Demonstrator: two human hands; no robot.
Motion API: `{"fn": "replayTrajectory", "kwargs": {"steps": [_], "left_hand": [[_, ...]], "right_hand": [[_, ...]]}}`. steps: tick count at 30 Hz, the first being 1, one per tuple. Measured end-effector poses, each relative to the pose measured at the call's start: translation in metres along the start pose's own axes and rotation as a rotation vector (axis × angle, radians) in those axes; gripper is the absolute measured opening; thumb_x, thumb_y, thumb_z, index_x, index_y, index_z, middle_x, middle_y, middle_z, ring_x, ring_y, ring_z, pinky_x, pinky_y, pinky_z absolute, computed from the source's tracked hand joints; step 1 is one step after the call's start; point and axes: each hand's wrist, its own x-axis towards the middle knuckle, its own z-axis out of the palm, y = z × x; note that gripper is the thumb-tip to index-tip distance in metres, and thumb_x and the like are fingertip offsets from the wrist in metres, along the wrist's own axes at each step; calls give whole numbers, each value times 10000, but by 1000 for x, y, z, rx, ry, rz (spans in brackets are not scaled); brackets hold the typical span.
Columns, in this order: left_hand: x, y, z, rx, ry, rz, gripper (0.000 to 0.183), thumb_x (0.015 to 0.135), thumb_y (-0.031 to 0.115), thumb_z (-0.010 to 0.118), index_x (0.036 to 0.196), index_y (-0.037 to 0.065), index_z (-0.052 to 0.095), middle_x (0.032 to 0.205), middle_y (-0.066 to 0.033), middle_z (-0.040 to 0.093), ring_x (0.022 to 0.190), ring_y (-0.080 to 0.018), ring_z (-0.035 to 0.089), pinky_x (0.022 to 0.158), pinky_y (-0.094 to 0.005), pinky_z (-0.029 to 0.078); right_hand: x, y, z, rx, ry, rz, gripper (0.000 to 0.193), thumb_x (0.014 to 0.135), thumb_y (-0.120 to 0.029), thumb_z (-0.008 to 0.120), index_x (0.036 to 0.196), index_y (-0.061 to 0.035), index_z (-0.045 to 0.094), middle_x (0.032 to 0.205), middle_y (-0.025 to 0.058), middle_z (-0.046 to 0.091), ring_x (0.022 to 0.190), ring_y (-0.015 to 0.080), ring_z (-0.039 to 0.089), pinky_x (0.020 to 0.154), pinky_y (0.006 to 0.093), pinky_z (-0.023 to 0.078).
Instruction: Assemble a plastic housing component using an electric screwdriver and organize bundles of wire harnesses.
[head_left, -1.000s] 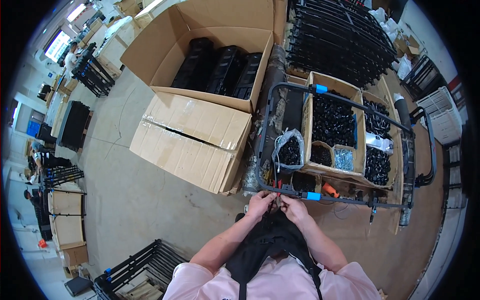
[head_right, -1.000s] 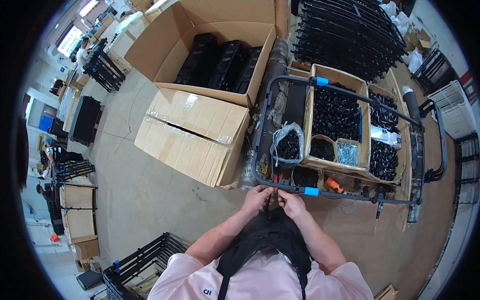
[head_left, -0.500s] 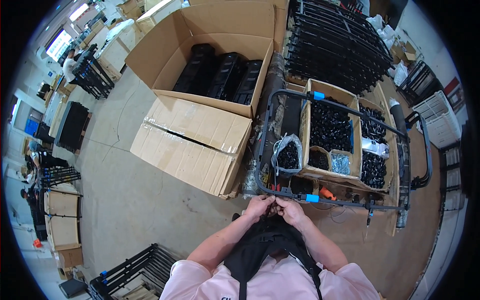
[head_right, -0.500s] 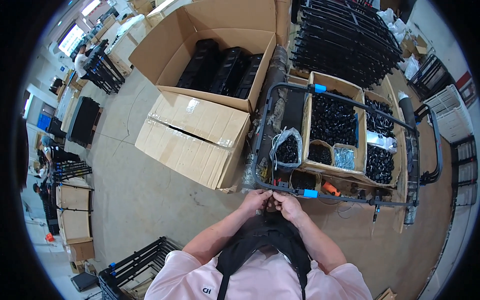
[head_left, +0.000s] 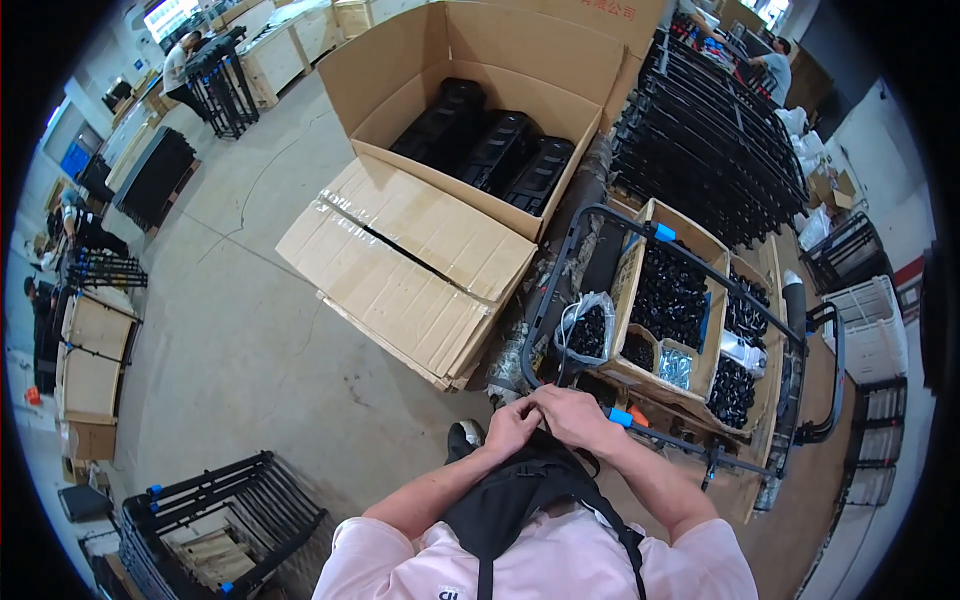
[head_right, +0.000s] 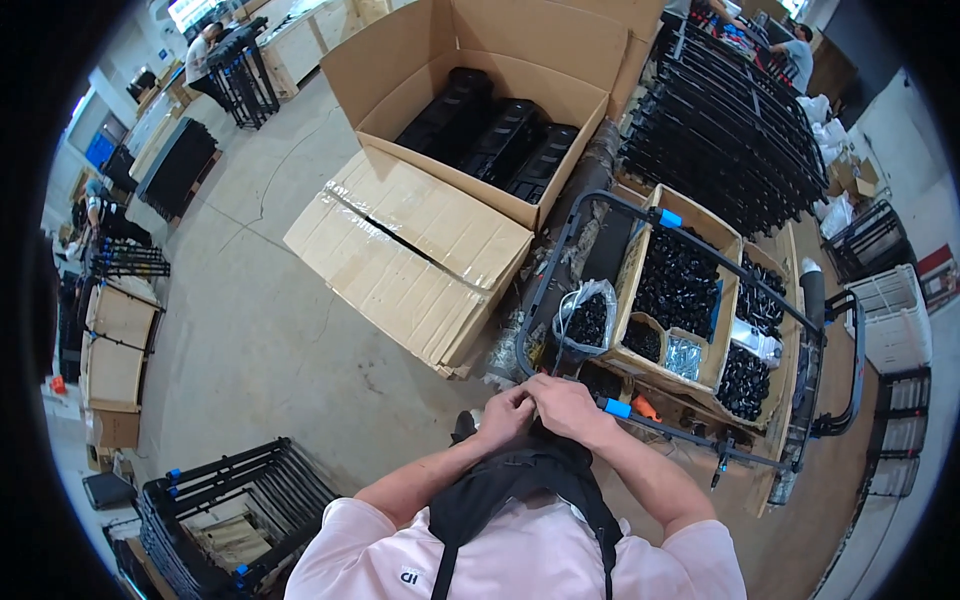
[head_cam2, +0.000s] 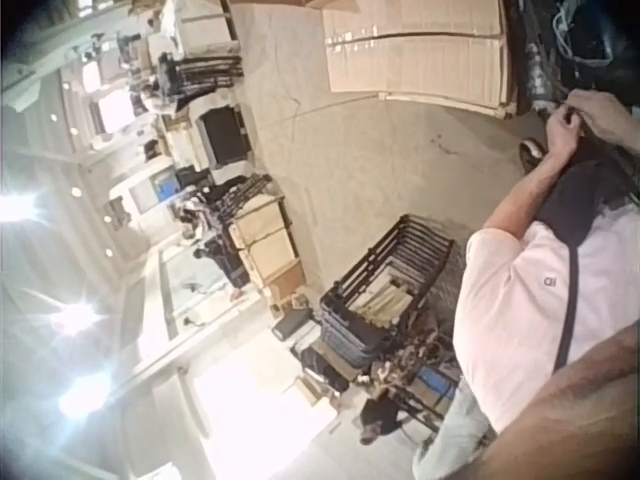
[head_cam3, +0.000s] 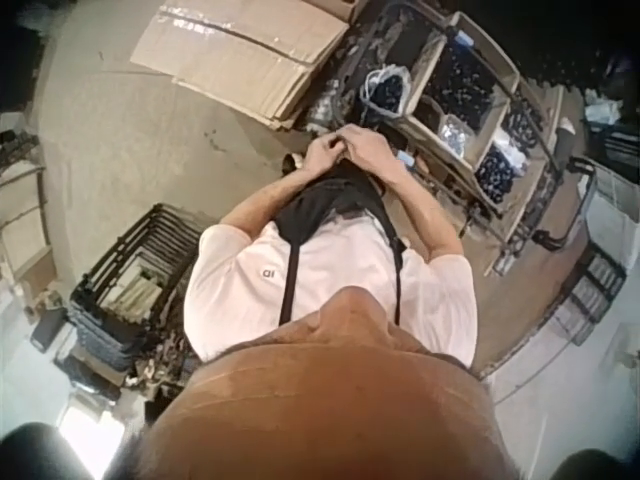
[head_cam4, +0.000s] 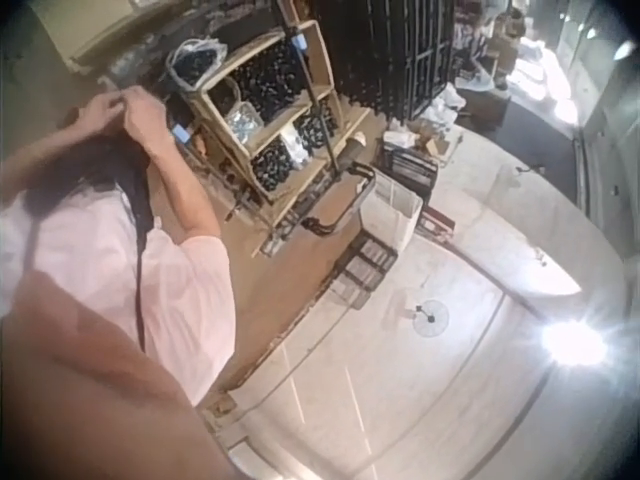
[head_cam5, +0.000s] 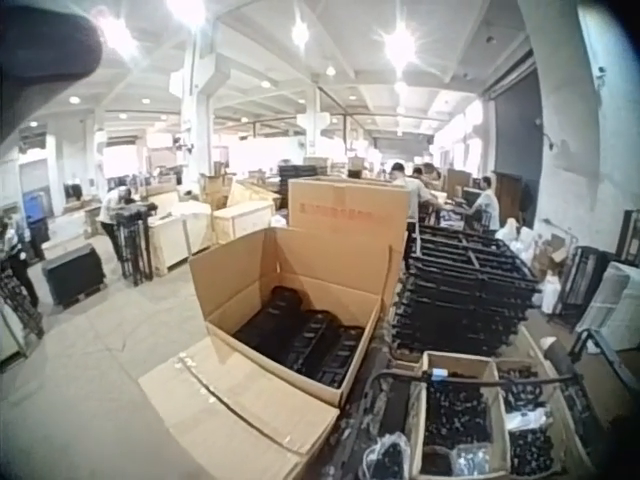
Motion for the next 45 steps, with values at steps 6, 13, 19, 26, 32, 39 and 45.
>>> {"fn": "replayTrajectory", "kwargs": {"steps": [6, 13, 19, 26, 32, 39, 45], "left_hand": [[-5, 3, -7, 160, 25, 15, 328, 978, 349, 671, 1116, 59, 732, 901, -241, 729, 797, -377, 738, 730, -451, 569], [-7, 10, -15, 60, -43, 34, 286, 973, 279, 654, 1120, 44, 720, 943, -246, 725, 851, -363, 734, 790, -442, 568], [-1, 8, -23, -1, -175, -36, 276, 1011, 257, 617, 1108, 20, 721, 956, -164, 742, 888, -241, 698, 847, -385, 548], [-2, 7, -33, -72, -226, -45, 229, 1031, 180, 592, 1126, -1, 695, 972, -86, 707, 915, -154, 618, 832, -342, 512], [3, 15, -43, 7, -327, -86, 276, 1017, 225, 594, 1165, 27, 716, 973, -114, 733, 909, -221, 664, 864, -369, 533], [5, 22, -46, 37, -335, -154, 319, 1009, 267, 594, 1162, 12, 711, 955, -158, 738, 893, -258, 691, 844, -395, 543], [6, 25, -47, 88, -318, -115, 323, 1004, 260, 578, 1153, 5, 709, 973, -172, 740, 908, -265, 691, 860, -401, 542]], "right_hand": [[19, 7, 20, -648, -515, -17, 171, 904, -178, 641, 1020, -53, 624, 977, 138, 734, 908, 304, 743, 818, 430, 572], [18, 24, 8, -686, -337, -449, 141, 871, -177, 653, 971, -79, 643, 922, 96, 695, 897, 255, 694, 813, 376, 550], [11, 17, 1, -605, -273, -345, 125, 889, -165, 649, 943, -53, 649, 902, 117, 652, 906, 278, 697, 798, 411, 566], [14, 31, -9, -187, -272, -91, 160, 929, -168, 697, 1006, -29, 679, 946, 166, 658, 880, 370, 690, 773, 438, 572], [15, 32, -10, -31, -208, -218, 169, 871, -90, 750, 1022, -28, 706, 943, 143, 654, 898, 345, 684, 785, 420, 566], [20, 34, -8, -24, -185, -337, 175, 826, -68, 771, 987, -29, 715, 936, 121, 644, 915, 321, 674, 788, 405, 564], [22, 31, -2, -117, -246, -305, 131, 848, -42, 721, 955, -27, 648, 951, 139, 605, 936, 341, 649, 802, 434, 561]]}}
